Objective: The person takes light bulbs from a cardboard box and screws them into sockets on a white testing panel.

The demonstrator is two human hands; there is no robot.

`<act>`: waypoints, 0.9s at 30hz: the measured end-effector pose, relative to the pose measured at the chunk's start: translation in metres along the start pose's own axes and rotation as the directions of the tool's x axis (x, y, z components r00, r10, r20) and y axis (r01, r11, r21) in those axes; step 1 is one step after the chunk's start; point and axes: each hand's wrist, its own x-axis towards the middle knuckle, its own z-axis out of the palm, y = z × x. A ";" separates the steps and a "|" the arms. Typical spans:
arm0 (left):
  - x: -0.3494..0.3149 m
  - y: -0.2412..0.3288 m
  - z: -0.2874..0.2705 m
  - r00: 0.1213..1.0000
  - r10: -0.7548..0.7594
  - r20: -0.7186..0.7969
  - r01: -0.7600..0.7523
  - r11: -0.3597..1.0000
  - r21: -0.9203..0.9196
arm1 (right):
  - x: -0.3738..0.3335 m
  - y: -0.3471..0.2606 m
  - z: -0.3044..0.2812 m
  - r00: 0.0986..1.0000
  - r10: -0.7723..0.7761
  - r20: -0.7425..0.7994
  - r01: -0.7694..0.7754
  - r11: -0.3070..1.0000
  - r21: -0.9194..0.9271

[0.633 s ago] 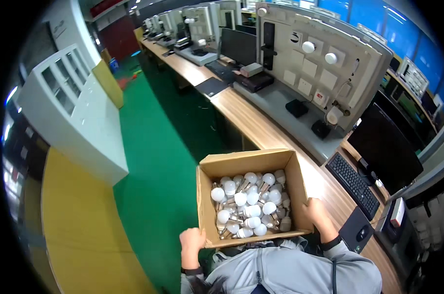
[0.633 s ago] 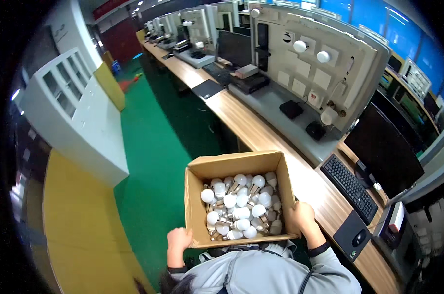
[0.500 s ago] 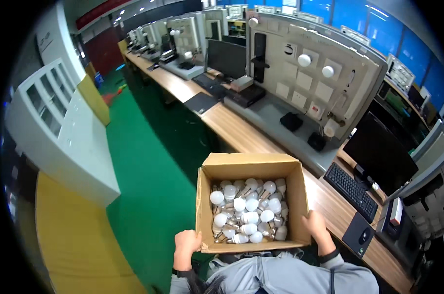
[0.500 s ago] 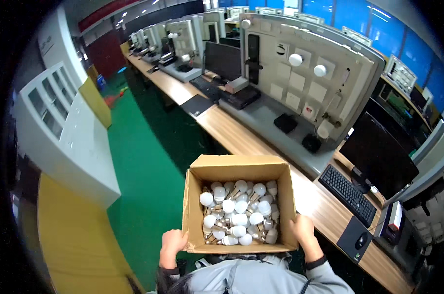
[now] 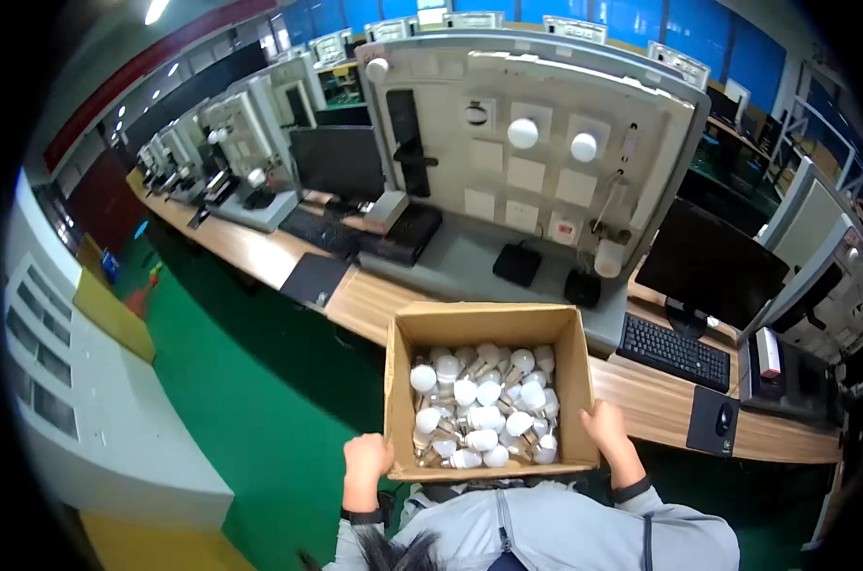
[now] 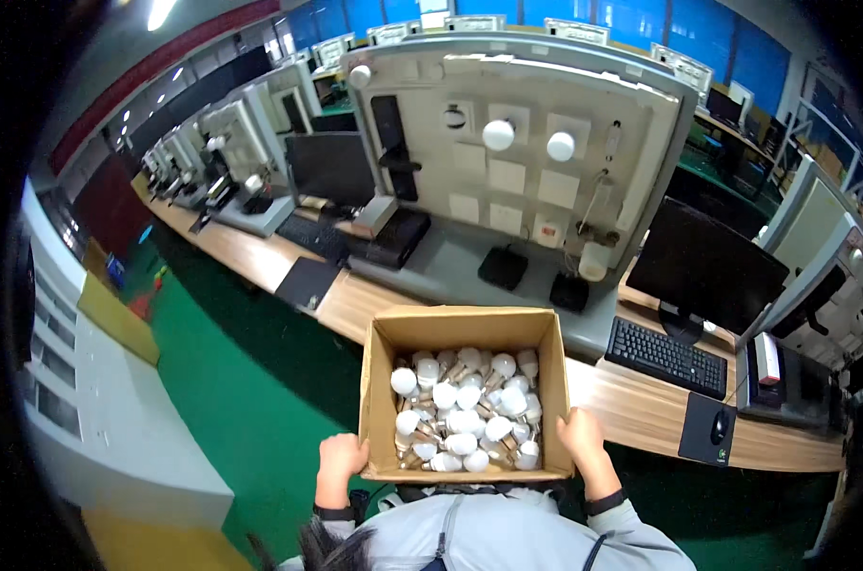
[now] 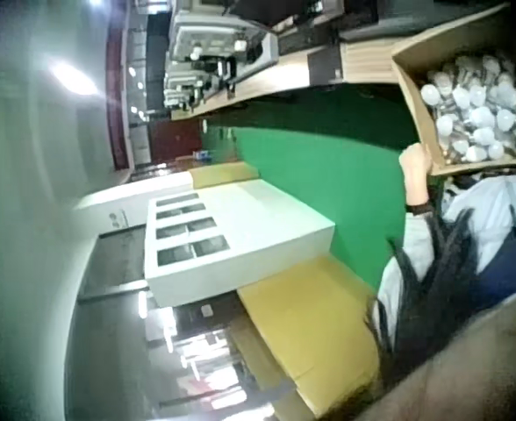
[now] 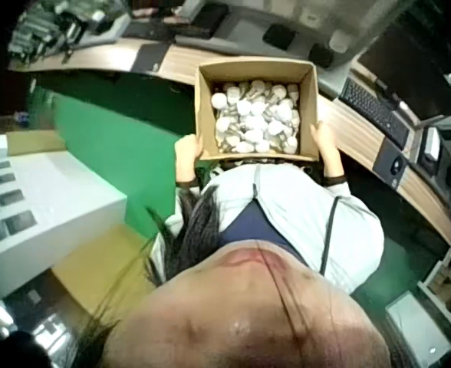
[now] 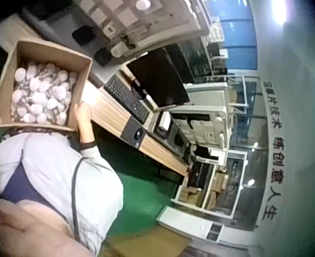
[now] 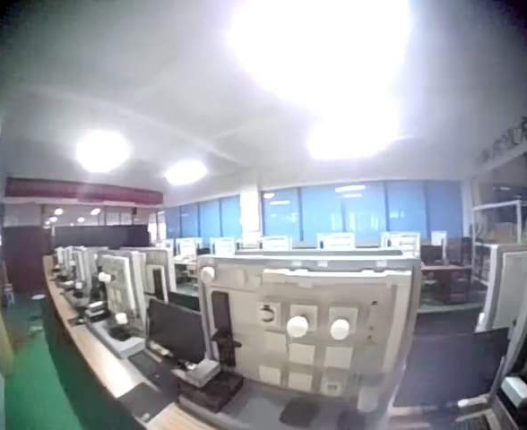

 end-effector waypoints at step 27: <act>0.225 0.003 -0.129 0.887 0.429 0.169 -0.429 0.903 -0.040 | 0.315 -0.167 -0.262 0.934 0.355 -0.030 0.007 0.067 0.998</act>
